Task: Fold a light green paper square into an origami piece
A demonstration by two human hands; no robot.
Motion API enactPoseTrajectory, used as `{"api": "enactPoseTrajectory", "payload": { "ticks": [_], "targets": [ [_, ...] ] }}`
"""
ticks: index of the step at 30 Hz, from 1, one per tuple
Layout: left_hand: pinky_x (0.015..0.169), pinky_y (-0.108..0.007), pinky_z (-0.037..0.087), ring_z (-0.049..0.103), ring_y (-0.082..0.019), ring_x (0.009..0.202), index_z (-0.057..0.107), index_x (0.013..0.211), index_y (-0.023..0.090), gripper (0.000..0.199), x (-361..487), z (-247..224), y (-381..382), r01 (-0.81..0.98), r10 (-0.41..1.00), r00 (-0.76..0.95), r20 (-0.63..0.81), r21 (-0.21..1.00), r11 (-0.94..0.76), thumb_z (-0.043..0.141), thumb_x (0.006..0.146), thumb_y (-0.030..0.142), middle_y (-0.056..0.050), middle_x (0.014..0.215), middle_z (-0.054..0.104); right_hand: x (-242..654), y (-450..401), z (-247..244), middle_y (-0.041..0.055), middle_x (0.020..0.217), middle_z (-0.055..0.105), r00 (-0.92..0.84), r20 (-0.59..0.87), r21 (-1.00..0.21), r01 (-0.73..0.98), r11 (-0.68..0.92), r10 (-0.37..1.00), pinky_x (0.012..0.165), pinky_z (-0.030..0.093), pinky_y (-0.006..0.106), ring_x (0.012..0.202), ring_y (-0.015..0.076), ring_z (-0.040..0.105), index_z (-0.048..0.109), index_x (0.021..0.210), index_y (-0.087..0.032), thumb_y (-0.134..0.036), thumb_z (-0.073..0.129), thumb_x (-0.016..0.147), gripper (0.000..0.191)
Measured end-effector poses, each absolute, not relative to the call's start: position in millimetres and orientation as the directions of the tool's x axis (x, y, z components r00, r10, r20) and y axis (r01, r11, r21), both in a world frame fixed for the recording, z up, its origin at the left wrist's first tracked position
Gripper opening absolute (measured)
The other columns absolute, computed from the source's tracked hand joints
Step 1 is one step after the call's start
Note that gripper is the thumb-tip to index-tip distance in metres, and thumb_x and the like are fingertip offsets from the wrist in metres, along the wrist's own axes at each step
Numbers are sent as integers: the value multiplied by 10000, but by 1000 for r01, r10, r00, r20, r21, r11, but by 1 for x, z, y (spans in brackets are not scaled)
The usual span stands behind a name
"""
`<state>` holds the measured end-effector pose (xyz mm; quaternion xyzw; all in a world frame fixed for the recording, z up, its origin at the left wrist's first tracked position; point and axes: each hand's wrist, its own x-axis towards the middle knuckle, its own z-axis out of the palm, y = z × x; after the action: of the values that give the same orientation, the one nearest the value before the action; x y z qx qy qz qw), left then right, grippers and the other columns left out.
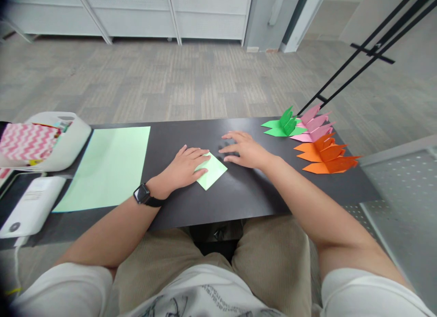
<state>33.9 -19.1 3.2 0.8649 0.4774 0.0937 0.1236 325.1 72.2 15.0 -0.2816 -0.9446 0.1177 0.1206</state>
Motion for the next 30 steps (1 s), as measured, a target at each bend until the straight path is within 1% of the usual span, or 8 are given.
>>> {"api": "enactPoseTrajectory", "payload": {
  "ticks": [3,8,12,15,17,19,24,30],
  "targets": [
    [1318,-706,213,510,-337,1471,652,1467,296,428,33,1,-18,787,841,535,79,316,-530,604,1050,375,-82,1621,585,309,68,11,95,1585,578,-731,218,-323,572,754,647,1278,339,620,1550,350,443,800,1326,-359,-390,667,1038,319],
    [1334,-676,186,521,-331,1459,593,1516,281,508,31,-2,-16,784,847,523,96,336,-522,647,1022,388,-95,1568,619,286,53,-14,78,1575,580,-692,217,-307,621,721,689,1288,292,673,1559,363,418,798,1320,-384,-415,707,1015,320],
    [1302,-602,301,541,-350,1418,615,1482,206,561,28,-3,-13,790,856,497,146,333,-515,685,994,474,-149,1553,597,285,49,-22,62,1598,560,-686,208,-260,649,715,698,1294,216,741,1585,377,371,764,1367,-415,-411,701,1020,353],
    [1252,-544,383,578,-319,1350,678,1408,207,436,25,-4,-9,783,853,493,173,341,-521,563,1064,449,-135,1488,630,287,47,-19,72,1610,549,-691,212,-225,653,723,691,1303,198,743,1600,385,345,758,1384,-398,-391,681,1031,361],
    [1265,-555,368,573,-298,1358,694,1403,238,396,24,-5,-7,788,860,481,171,346,-509,471,1097,354,-111,1482,642,287,45,-17,88,1621,540,-696,210,-213,653,727,687,1308,202,738,1606,393,333,763,1385,-376,-372,665,1039,360],
    [1291,-605,323,543,-303,1407,692,1425,273,405,22,-6,-6,802,872,464,153,345,-487,476,1085,305,-95,1524,624,286,44,-16,96,1630,531,-697,208,-211,653,728,686,1308,213,737,1610,397,326,763,1388,-366,-353,660,1039,364],
    [1310,-648,286,508,-315,1457,679,1471,305,428,20,-7,-5,806,875,467,128,346,-481,558,1063,353,-96,1569,597,287,45,-18,60,1640,517,-708,201,-216,642,736,677,1311,234,726,1620,374,318,742,1407,-402,-302,666,1033,395],
    [1318,-653,268,510,-311,1464,668,1485,328,441,16,-2,-2,784,854,505,124,348,-514,600,1050,354,-86,1565,606,287,46,-19,63,1650,518,-705,169,-235,650,723,689,1306,204,761,1621,407,316,751,1393,-434,-269,713,1002,425]
  ]
}}
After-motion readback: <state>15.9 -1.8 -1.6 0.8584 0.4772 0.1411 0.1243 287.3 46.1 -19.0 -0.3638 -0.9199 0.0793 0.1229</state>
